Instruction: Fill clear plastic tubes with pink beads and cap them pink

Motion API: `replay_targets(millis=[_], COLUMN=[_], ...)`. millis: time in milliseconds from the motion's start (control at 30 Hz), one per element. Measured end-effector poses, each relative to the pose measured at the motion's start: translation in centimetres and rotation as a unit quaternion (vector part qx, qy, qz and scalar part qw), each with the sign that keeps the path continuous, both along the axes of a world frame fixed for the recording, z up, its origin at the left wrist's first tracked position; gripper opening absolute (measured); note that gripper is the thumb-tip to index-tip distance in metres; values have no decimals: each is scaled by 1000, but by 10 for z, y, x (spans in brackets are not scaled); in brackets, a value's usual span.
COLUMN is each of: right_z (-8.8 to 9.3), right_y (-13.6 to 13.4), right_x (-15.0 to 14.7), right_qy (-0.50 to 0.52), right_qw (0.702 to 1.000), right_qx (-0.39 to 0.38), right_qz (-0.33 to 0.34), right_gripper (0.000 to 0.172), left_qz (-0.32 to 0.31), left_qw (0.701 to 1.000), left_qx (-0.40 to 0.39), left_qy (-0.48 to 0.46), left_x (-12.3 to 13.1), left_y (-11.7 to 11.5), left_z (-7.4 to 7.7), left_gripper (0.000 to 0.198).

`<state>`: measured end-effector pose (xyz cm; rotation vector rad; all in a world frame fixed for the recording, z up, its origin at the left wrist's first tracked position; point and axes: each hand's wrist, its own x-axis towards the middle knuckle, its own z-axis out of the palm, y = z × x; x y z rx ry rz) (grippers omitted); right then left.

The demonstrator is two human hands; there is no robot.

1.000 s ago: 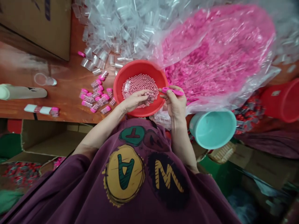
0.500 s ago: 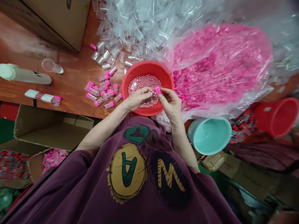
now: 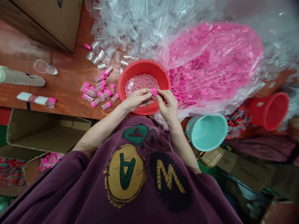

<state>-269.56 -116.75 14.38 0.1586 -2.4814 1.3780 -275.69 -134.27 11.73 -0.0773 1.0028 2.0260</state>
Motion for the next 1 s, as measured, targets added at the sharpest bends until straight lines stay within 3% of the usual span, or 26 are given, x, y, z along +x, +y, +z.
replay_targets(millis=[200, 400, 533, 600, 667, 767, 833, 900, 1000], right_z=[-5, -4, 3, -4, -15, -27, -23, -14, -6], right_y=[4, 15, 20, 18, 13, 2, -4, -8, -12], right_x=[0, -1, -2, -1, 0, 3, 5, 8, 11], right_qy=[-30, -90, -122, -134, -142, -149, -144, -117, -85], right_qw=[1000, 994, 986, 982, 971, 955, 968, 989, 992], right_qx=[4, -32, -50, -111, -192, -241, -187, -81, 83], right_qz=[10, 59, 102, 72, 0, -87, -82, -30, 39], right_gripper=[30, 32, 34, 44, 55, 53, 42, 33, 46], left_qz=[-14, -6, 10, 23, 35, 33, 20, 14, 43], left_qw=[999, 975, 983, 984, 978, 966, 964, 970, 980], left_qx=[-37, -124, -115, -115, -124, -135, -139, -137, -138], left_qy=[35, 182, 144, 137, 165, 217, 225, 202, 139], left_x=[-1, 3, 6, 6, 5, 2, 2, 4, 12], left_y=[-1, -1, -2, -3, -3, -5, -6, -6, -1], left_z=[3, 11, 11, 10, 9, 8, 7, 5, 0], left_gripper=[46, 33, 43, 47, 48, 48, 48, 49, 47])
